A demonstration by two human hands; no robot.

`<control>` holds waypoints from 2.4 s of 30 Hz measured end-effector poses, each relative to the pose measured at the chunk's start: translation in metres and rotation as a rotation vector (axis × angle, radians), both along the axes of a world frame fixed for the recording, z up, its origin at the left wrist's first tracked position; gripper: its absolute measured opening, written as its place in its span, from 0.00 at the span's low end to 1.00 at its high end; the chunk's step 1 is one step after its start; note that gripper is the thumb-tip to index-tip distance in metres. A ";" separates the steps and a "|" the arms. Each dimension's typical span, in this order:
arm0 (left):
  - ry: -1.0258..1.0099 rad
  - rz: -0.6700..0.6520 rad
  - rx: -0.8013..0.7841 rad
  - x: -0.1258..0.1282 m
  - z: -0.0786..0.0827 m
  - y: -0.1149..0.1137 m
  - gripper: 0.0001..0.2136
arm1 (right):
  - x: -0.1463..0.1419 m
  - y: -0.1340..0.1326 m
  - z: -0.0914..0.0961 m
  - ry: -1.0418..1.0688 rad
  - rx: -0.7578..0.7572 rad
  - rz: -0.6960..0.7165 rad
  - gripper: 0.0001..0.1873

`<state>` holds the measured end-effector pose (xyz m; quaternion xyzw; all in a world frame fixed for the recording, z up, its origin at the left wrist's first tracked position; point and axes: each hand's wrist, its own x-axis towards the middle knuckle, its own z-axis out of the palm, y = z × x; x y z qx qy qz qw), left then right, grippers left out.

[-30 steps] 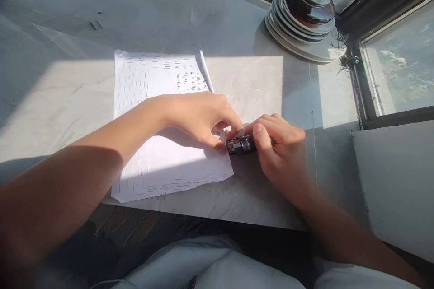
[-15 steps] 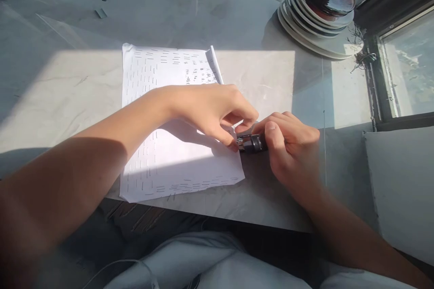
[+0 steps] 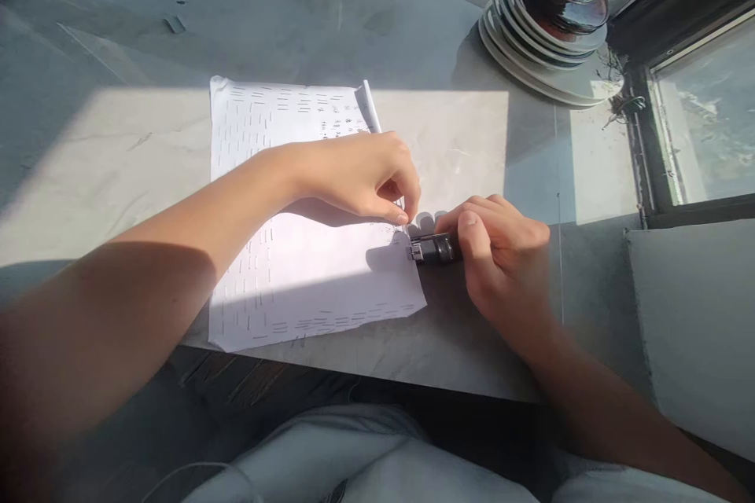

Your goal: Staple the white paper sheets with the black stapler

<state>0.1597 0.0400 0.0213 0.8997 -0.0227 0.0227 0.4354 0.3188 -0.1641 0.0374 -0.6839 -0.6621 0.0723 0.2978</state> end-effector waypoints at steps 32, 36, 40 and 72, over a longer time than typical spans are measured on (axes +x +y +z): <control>-0.074 -0.036 0.037 0.000 -0.004 0.005 0.04 | 0.000 0.001 -0.001 0.016 -0.020 0.019 0.23; -0.049 -0.051 0.005 0.000 -0.002 0.003 0.04 | 0.000 0.001 -0.001 0.024 -0.040 -0.001 0.23; 0.004 0.010 0.005 -0.005 0.004 0.003 0.05 | -0.001 0.001 0.000 0.026 -0.048 0.005 0.24; -0.002 -0.042 0.117 0.001 0.003 -0.005 0.16 | -0.005 0.003 -0.004 -0.031 0.024 0.021 0.22</control>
